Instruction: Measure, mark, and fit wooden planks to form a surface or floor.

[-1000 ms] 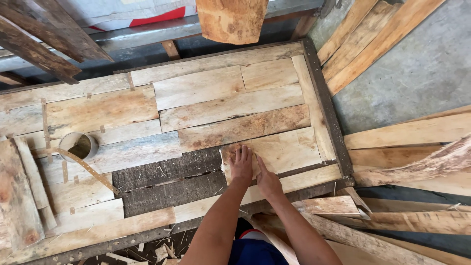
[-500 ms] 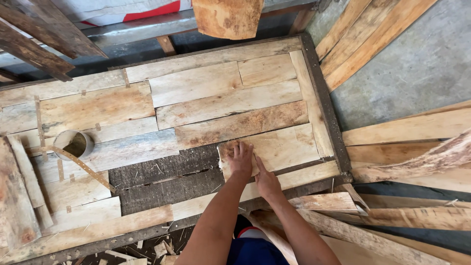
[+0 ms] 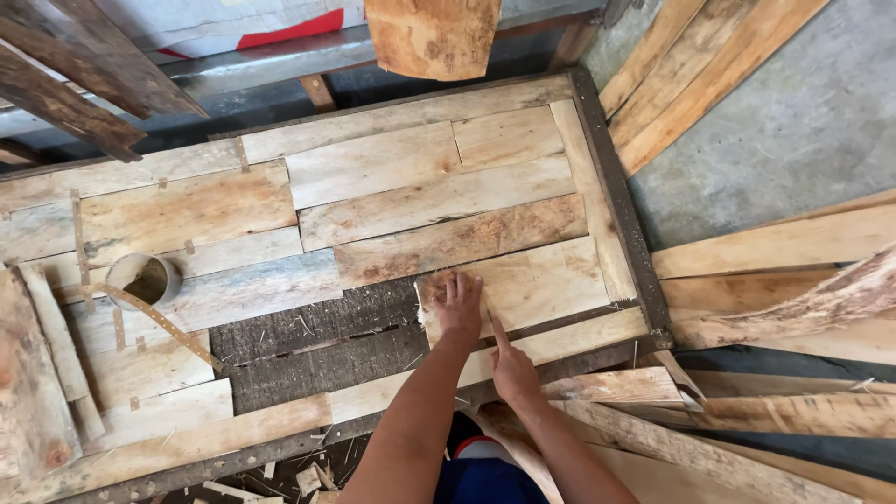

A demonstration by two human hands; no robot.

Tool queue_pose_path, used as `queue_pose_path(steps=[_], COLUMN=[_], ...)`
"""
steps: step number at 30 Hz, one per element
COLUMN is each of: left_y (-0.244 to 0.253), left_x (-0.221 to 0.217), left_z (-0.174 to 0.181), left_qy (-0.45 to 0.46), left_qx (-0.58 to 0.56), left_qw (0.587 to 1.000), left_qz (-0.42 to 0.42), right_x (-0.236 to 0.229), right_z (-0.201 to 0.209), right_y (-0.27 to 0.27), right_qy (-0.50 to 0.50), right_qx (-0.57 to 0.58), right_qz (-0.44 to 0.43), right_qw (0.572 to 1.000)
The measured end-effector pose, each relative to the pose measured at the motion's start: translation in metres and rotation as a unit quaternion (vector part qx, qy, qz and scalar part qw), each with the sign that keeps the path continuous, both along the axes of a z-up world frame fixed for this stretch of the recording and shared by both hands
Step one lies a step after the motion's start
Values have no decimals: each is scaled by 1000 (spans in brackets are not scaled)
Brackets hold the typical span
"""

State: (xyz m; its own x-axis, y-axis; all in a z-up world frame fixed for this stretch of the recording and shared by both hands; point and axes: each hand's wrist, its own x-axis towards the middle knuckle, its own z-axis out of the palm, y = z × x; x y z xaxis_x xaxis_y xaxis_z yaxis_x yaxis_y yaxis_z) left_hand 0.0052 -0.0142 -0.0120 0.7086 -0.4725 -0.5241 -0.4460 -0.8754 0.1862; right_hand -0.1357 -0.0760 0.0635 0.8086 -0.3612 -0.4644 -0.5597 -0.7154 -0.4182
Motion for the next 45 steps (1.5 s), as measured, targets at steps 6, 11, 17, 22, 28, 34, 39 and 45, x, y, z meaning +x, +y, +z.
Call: queue_pose_path(steps=[6,11,17,22,28,34,39,45], left_y=[2,0,1,3,4,7,2,5], left_x=[1,-4,1,-2,-4,-1,-1,0], left_z=[25,5,12,3,9,29,6,17], left_qy=[-8,-13,10,-27,1,-24,-35,-3], left_qx=[9,3,20,-9,-9,0,7,11], left_qw=[1000,1000,1000,1000,1000,1000,999,1000], left_qz=[2,5,-16,-3,16,-4,-2,-19], right_x=[-19,-32,-38,-43,-51,-55,-57,-48], right_z=[-11,-6,9,14,10,2,-2,31], right_y=[2,7,13,14,15,14,10,-4], right_qy=[-46,-29,-2,-22,-12,-82,-38,56], right_qx=[-9,7,23,18,25,3,2,70], right_qz=[7,-13,-18,-18,-30,-11,-12,-44], right_qw=[999,999,1000,999,999,997,999,995])
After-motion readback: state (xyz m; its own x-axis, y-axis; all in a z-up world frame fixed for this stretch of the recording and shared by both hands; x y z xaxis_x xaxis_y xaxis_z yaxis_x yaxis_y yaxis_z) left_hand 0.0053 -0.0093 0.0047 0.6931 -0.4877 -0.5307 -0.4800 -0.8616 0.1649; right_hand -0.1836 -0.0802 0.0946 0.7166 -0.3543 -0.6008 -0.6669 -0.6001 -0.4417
